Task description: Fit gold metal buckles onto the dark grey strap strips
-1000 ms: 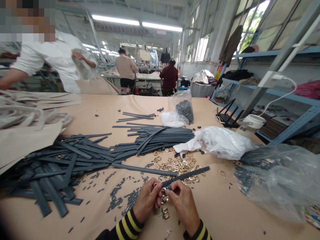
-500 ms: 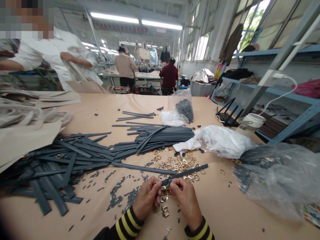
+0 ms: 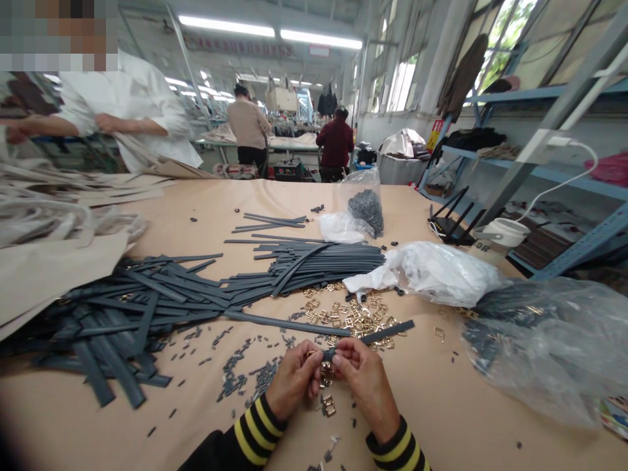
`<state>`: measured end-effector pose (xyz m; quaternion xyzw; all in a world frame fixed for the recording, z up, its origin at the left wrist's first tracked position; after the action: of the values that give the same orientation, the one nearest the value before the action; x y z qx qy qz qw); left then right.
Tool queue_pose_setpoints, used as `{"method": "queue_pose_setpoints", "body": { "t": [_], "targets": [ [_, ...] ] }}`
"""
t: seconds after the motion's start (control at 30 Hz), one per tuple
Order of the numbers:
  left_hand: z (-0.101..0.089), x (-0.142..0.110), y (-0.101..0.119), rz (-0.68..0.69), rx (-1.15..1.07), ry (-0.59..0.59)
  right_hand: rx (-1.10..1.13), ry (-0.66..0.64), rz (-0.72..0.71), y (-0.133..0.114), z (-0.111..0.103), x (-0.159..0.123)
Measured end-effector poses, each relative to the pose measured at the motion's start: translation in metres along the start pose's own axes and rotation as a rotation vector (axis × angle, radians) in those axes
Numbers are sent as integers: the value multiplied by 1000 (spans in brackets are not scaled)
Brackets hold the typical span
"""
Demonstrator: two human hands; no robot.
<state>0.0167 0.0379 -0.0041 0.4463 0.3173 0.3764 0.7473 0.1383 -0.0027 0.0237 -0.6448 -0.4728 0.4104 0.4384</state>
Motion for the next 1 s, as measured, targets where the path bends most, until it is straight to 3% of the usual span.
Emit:
{"method": "queue_pose_setpoints", "body": {
  "t": [0.33, 0.57, 0.7, 0.8, 1.0],
  "targets": [
    [2, -3, 1, 14, 20, 53, -194, 50, -51, -11, 6, -7],
    [7, -3, 3, 26, -77, 52, 94, 87, 50, -2, 10, -6],
    [8, -3, 4, 16, -87, 70, 110, 118, 30, -1, 5, -7],
    [6, -3, 5, 27, -78, 78, 42, 130, 34, 3, -2, -9],
    [8, -3, 6, 11, -75, 39, -222, 26, -22, -2, -5, -11]
  ]
}}
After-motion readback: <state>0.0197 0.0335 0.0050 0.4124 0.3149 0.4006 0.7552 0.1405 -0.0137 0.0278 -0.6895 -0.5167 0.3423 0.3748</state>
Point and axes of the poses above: each hand's wrist, its own x-axis towards the middle knuckle, its own z-axis out of the palm, y = z × x, the point moved 5 cm from there along x, towards the middle knuckle, and after that the axes turned 15 degrees about -x, right-handed, at the moved point
